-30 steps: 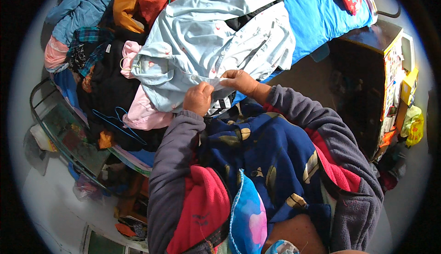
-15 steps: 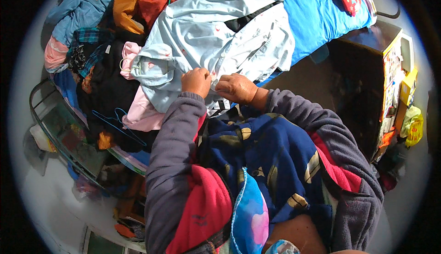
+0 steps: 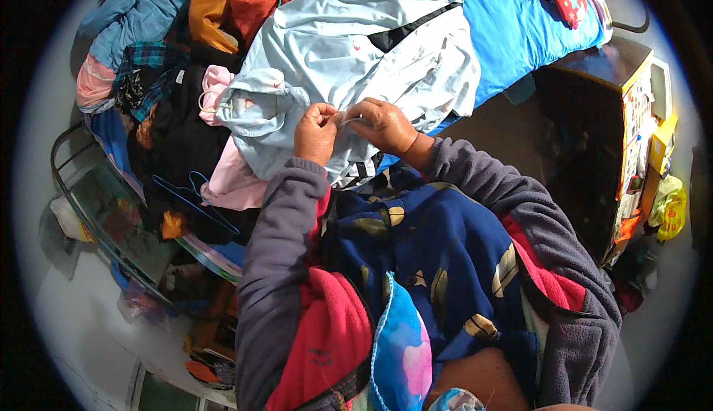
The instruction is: The person hangs small garments on a multi-clip hanger and places it on a hanging rack. They then pick up a light-colored jacket from a pile on the bed, place it on a hanger, and hang it on the rack.
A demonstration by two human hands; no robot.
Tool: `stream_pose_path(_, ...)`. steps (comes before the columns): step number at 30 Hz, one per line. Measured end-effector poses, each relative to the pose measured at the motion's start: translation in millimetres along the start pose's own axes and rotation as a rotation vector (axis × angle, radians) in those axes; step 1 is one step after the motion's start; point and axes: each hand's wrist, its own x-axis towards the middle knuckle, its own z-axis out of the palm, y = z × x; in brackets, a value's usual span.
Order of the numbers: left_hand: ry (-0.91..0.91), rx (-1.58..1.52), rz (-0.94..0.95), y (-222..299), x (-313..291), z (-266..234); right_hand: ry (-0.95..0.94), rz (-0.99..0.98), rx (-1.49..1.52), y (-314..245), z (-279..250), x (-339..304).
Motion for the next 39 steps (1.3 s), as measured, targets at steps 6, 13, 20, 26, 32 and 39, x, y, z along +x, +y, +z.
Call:
stream_pose_path(6, 0.078, 0.183, 0.077, 7.5, -8.9, 6.4, 0.098, -0.065, -0.022, 5.6, 1.2, 0.5)
stream_pose_path(13, 0.028, 0.026, 0.016, -10.6, -5.7, 1.6, 0.018, -0.152, -0.049, 8.3, -0.4, 1.7)
stream_pose_path(20, -0.072, -0.317, -0.113, -30.0, 2.2, -5.0, -0.011, -0.186, -0.046, 9.8, 0.1, 4.4)
stream_pose_path(26, -0.144, -0.248, -0.129, -19.9, 2.5, -10.3, -0.025, 0.047, 0.107, 10.8, 0.1, 5.8)
stream_pose_path(32, -0.168, -0.16, -0.138, -3.1, -4.3, -9.8, -0.056, 0.305, 0.31, 18.3, 4.4, 5.7)
stream_pose_path(39, -0.034, 0.155, 0.013, -0.8, -4.5, -3.5, -0.06, 0.412, 0.487, 27.1, 12.5, 3.5)
